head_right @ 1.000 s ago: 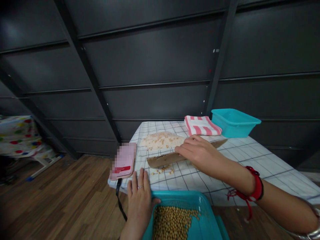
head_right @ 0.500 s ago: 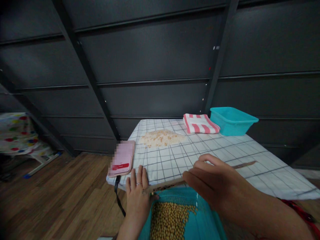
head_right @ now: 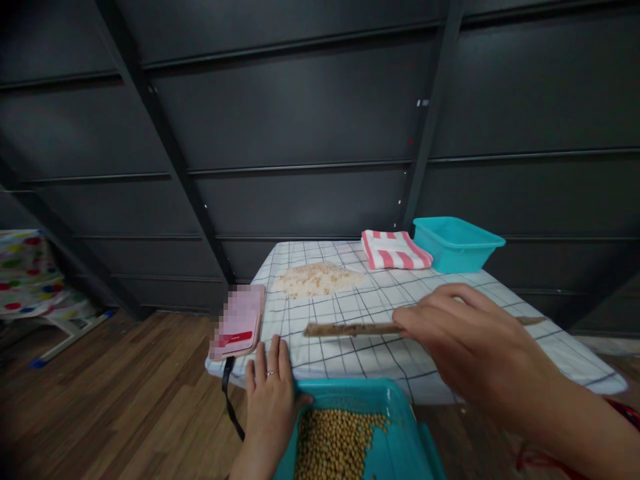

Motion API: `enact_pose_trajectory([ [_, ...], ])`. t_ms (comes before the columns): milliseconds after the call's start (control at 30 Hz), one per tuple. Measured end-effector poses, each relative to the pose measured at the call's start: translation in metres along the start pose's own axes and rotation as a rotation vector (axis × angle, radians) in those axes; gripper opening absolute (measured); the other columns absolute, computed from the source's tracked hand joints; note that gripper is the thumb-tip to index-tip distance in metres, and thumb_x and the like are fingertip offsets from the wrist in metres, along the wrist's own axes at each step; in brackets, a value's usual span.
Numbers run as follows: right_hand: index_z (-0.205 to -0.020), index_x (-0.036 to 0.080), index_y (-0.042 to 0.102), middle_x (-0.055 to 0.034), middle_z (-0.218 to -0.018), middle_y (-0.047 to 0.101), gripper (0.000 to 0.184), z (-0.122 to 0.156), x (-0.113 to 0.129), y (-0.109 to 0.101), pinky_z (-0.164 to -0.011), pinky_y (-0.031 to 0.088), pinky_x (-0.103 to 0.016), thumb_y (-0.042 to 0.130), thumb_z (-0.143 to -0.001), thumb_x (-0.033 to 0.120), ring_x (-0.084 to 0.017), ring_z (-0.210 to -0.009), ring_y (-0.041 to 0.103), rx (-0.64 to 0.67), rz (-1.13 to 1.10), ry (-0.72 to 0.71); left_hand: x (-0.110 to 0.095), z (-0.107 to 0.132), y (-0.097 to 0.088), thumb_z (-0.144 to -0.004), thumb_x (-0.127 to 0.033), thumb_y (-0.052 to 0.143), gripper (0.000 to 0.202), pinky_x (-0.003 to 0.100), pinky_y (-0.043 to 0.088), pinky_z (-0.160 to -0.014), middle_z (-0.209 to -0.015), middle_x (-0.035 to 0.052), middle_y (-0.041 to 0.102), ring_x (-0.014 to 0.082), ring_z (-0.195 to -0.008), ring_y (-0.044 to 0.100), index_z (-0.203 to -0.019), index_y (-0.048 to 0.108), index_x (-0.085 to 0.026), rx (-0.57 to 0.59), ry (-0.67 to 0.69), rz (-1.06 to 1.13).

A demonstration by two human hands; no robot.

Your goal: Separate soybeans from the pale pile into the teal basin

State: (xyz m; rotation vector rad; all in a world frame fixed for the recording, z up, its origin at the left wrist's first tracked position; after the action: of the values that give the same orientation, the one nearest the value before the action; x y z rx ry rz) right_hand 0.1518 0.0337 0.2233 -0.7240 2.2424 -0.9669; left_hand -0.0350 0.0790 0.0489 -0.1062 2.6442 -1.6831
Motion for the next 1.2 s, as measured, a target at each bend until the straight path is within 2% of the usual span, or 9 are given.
enact_pose_trajectory([
  [100, -0.094, 0.02, 0.055, -0.0075, -0.074, 0.061, 0.025, -0.017, -0.027, 0.0, -0.065, 0.04, -0.037, 0.039, -0.08, 0.007, -0.021, -0.071, 0.054, -0.122, 0.135, 0.017, -0.001, -0.001, -0.001, -0.058, -0.034, 0.066, 0.07, 0.05, 0.036, -0.097, -0.133, 0.013, 0.045, 0.0352, -0.122, 0.037, -0.123, 0.046, -0.013, 0.024, 0.025, -0.014],
  [200, -0.091, 0.017, 0.056, -0.0075, -0.073, 0.062, 0.023, -0.036, -0.055, 0.024, -0.064, 0.038, -0.034, 0.036, -0.082, 0.009, -0.02, -0.07, 0.054, -0.098, 0.219, 0.074, -0.002, -0.001, 0.0, -0.058, -0.031, 0.066, 0.069, 0.049, 0.038, -0.096, -0.132, 0.0117, 0.046, 0.0351, -0.121, 0.038, -0.122, 0.047, -0.013, 0.022, 0.027, -0.039],
  [267, -0.086, 0.018, 0.058, -0.0051, -0.068, 0.061, 0.023, -0.049, -0.066, 0.039, -0.063, 0.036, -0.032, 0.036, -0.083, 0.011, -0.019, -0.067, 0.054, -0.11, 0.265, 0.076, -0.001, -0.001, 0.002, -0.055, -0.03, 0.068, 0.072, 0.05, 0.037, -0.097, -0.133, 0.011, 0.045, 0.0355, -0.122, 0.037, -0.122, 0.047, -0.014, 0.003, 0.014, -0.054],
  [333, -0.09, 0.015, 0.058, -0.0069, -0.074, 0.062, 0.024, -0.061, -0.074, 0.051, -0.064, 0.034, -0.032, 0.037, -0.081, 0.007, -0.019, -0.069, 0.053, -0.123, 0.289, 0.08, -0.001, 0.001, 0.003, -0.053, -0.033, 0.07, 0.074, 0.05, 0.035, -0.098, -0.133, 0.0106, 0.045, 0.036, -0.123, 0.035, -0.122, 0.048, -0.015, -0.022, -0.003, -0.064],
  [433, -0.094, 0.013, 0.059, -0.0067, -0.071, 0.061, 0.031, -0.078, -0.08, 0.066, -0.064, 0.031, -0.032, 0.038, -0.075, 0.002, -0.019, -0.067, 0.05, -0.147, 0.328, 0.091, -0.002, 0.002, 0.001, -0.053, -0.036, 0.07, 0.075, 0.049, 0.035, -0.098, -0.133, 0.0096, 0.045, 0.0352, -0.123, 0.035, -0.122, 0.047, -0.016, -0.029, -0.003, -0.065],
  [600, -0.094, 0.013, 0.06, -0.0042, -0.067, 0.06, 0.035, -0.088, -0.071, 0.078, -0.07, 0.03, -0.033, 0.036, -0.073, -0.002, -0.018, -0.066, 0.047, -0.29, 0.342, 0.091, -0.004, 0.001, -0.006, -0.056, -0.03, 0.068, 0.072, 0.046, 0.036, -0.098, -0.133, 0.0075, 0.046, 0.0328, -0.123, 0.037, -0.123, 0.046, -0.015, -0.003, 0.005, -0.1],
  [800, -0.092, 0.013, 0.059, -0.0024, -0.066, 0.059, 0.034, -0.075, -0.049, 0.077, -0.076, 0.033, -0.033, 0.034, -0.075, -0.003, -0.016, -0.065, 0.047, -0.447, 0.216, -0.071, -0.005, 0.001, 0.002, -0.058, -0.026, 0.064, 0.071, 0.049, 0.035, -0.098, -0.135, 0.0098, 0.043, 0.0342, -0.124, 0.034, -0.125, 0.043, -0.015, 0.033, 0.014, -0.159],
  [1033, -0.087, 0.014, 0.057, -0.0022, -0.068, 0.059, 0.023, -0.069, -0.041, 0.056, -0.074, 0.035, -0.032, 0.037, -0.082, 0.004, -0.014, -0.064, 0.048, -0.41, -0.009, -0.151, -0.001, 0.001, 0.019, -0.052, -0.027, 0.069, 0.083, 0.051, 0.031, -0.1, -0.137, 0.0101, 0.039, 0.0363, -0.127, 0.028, -0.128, 0.039, -0.016, 0.081, -0.014, -0.163],
  [1200, -0.084, 0.014, 0.058, -0.0019, -0.065, 0.057, 0.022, -0.074, -0.027, 0.069, -0.07, 0.033, -0.031, 0.037, -0.084, 0.007, -0.014, -0.064, 0.047, -0.309, -0.029, -0.205, 0.001, 0.001, 0.021, -0.049, -0.036, 0.073, 0.088, 0.052, 0.032, -0.1, -0.137, 0.0117, 0.039, 0.0364, -0.127, 0.029, -0.127, 0.039, -0.015, 0.091, -0.021, -0.143],
])
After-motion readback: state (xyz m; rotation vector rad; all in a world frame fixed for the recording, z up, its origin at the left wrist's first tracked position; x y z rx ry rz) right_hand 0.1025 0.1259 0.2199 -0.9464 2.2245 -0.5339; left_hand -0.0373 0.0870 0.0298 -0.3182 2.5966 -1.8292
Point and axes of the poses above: each hand's wrist, its own z-axis away from the middle knuckle, its own y-axis out of the palm, x = y × z, the point moved 9 cm from there along -z, towards the middle knuckle
